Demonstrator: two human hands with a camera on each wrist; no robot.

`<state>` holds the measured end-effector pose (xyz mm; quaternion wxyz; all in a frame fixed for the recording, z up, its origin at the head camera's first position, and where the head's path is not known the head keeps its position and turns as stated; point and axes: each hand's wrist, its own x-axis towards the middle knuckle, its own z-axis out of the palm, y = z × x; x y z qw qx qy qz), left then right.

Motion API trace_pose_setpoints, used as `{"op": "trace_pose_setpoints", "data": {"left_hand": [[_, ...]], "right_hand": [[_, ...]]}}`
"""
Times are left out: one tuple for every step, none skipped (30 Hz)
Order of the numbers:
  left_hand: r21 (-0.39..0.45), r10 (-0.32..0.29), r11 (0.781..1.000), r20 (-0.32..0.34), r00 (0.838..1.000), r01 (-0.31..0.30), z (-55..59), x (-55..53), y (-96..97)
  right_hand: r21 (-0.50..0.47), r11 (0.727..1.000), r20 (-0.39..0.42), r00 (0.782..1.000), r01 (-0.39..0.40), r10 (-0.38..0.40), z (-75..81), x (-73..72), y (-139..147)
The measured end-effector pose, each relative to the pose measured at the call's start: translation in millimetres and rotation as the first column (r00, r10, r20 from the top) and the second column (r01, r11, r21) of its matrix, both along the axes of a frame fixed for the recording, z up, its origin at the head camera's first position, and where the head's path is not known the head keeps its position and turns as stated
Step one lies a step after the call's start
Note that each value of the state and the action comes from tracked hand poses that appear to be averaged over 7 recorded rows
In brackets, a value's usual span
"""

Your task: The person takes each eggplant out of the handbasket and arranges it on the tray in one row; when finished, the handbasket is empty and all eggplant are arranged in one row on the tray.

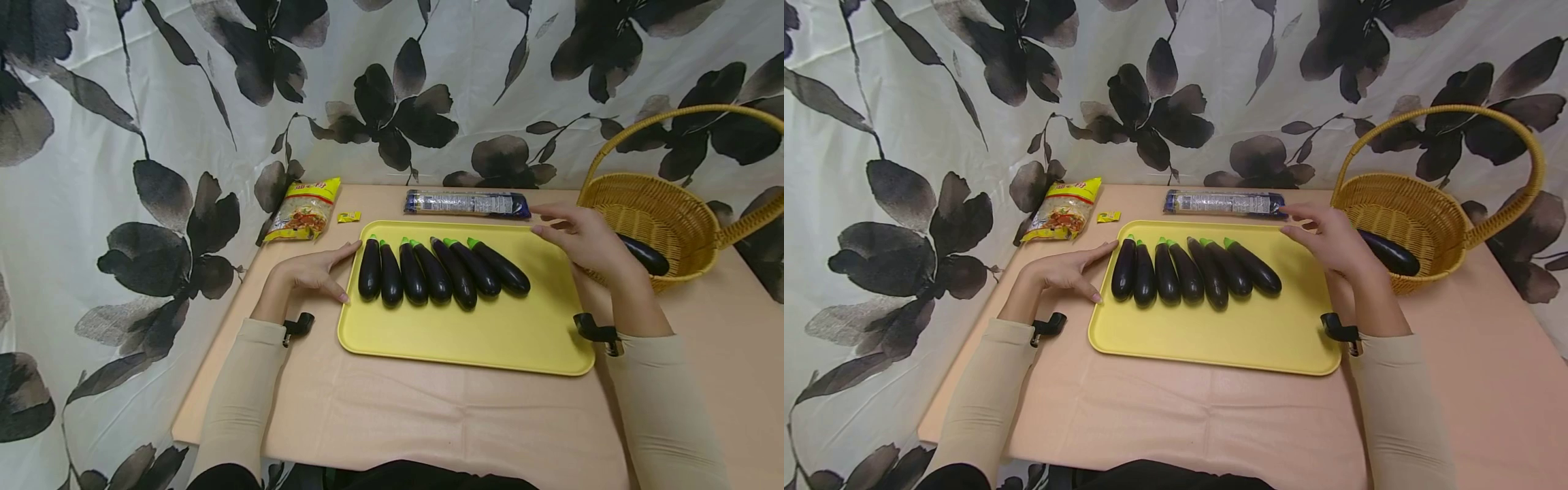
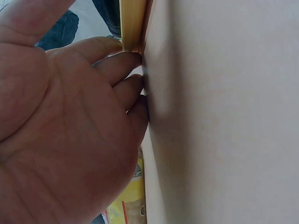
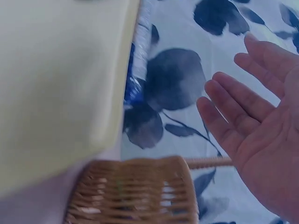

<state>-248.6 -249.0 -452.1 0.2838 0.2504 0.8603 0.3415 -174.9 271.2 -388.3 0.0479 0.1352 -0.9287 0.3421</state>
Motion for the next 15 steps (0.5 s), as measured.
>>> {"op": "trace_pose_setpoints", "data": {"left_hand": [[0.001, -0.001, 1.0, -0.001, 1.0, 0.001, 0.4, 0.4, 0.2], [0.005, -0.001, 1.0, 0.001, 1.0, 0.001, 0.8, 0.9, 0.3], [0.005, -0.001, 1.0, 0.0, 1.0, 0.001, 1.1, 1.2, 0.5], [0.005, -0.001, 1.0, -0.001, 1.0, 0.001, 1.4, 1.5, 0.5], [0.005, -0.002, 1.0, -0.002, 1.0, 0.002, 1.7, 1.6, 0.4], [0.006, -0.002, 1.0, -0.002, 1.0, 0.002, 1.9, 1.9, 0.3], [0.006, -0.002, 1.0, -0.002, 1.0, 0.002, 2.1, 1.9, 0.2], [0.005, -0.002, 1.0, -0.002, 1.0, 0.002, 2.3, 2.1, 0.1], [0.003, -0.002, 1.0, -0.005, 1.0, 0.002, 2.5, 2.1, 0.1], [0.002, -0.002, 1.0, -0.003, 1.0, 0.002, 2.8, 2.2, 0.1], [0.001, -0.001, 1.0, -0.001, 1.0, 0.001, 3.2, 2.4, 0.0], [0.0, 0.0, 1.0, 0.002, 1.0, 0.0, 3.5, 2.6, 0.2], [-0.002, 0.002, 1.0, 0.005, 1.0, -0.002, 3.9, 2.8, 0.2], [-0.005, 0.003, 1.0, 0.006, 1.0, -0.002, 4.2, 2.8, 0.4], [-0.007, 0.004, 1.0, 0.009, 1.0, -0.004, 4.4, 2.8, 0.6]], "right_hand": [[0.0, 1.0, -0.017, 1.0, 0.015, -0.015, 1.8, 1.4, 3], [-0.003, 1.0, -0.037, 0.999, 0.026, -0.026, 3.2, 2.4, 6], [-0.009, 0.999, -0.054, 0.998, 0.033, -0.034, 4.5, 3.3, 9], [-0.015, 0.999, -0.078, 0.996, 0.036, -0.037, 5.5, 4.1, 12], [-0.019, 0.999, -0.097, 0.994, 0.043, -0.045, 6.3, 5.0, 15], [-0.026, 0.998, -0.111, 0.993, 0.05, -0.052, 7.0, 5.7, 17], [-0.035, 0.998, -0.122, 0.991, 0.057, -0.06, 7.4, 6.4, 20], [-0.042, 0.997, -0.131, 0.989, 0.061, -0.066, 7.6, 6.9, 22], [-0.046, 0.997, -0.138, 0.988, 0.068, -0.074, 7.8, 7.3, 24], [-0.043, 0.996, -0.144, 0.986, 0.077, -0.083, 8.0, 7.8, 26], [-0.042, 0.995, -0.141, 0.986, 0.088, -0.093, 8.2, 8.3, 28], [-0.036, 0.995, -0.143, 0.985, 0.095, -0.099, 8.3, 8.5, 31], [-0.028, 0.994, -0.143, 0.984, 0.103, -0.106, 8.4, 9.0, 33], [-0.021, 0.994, -0.142, 0.983, 0.111, -0.113, 8.6, 9.6, 35], [-0.016, 0.993, -0.139, 0.983, 0.121, -0.122, 8.8, 10.2, 37]]}}
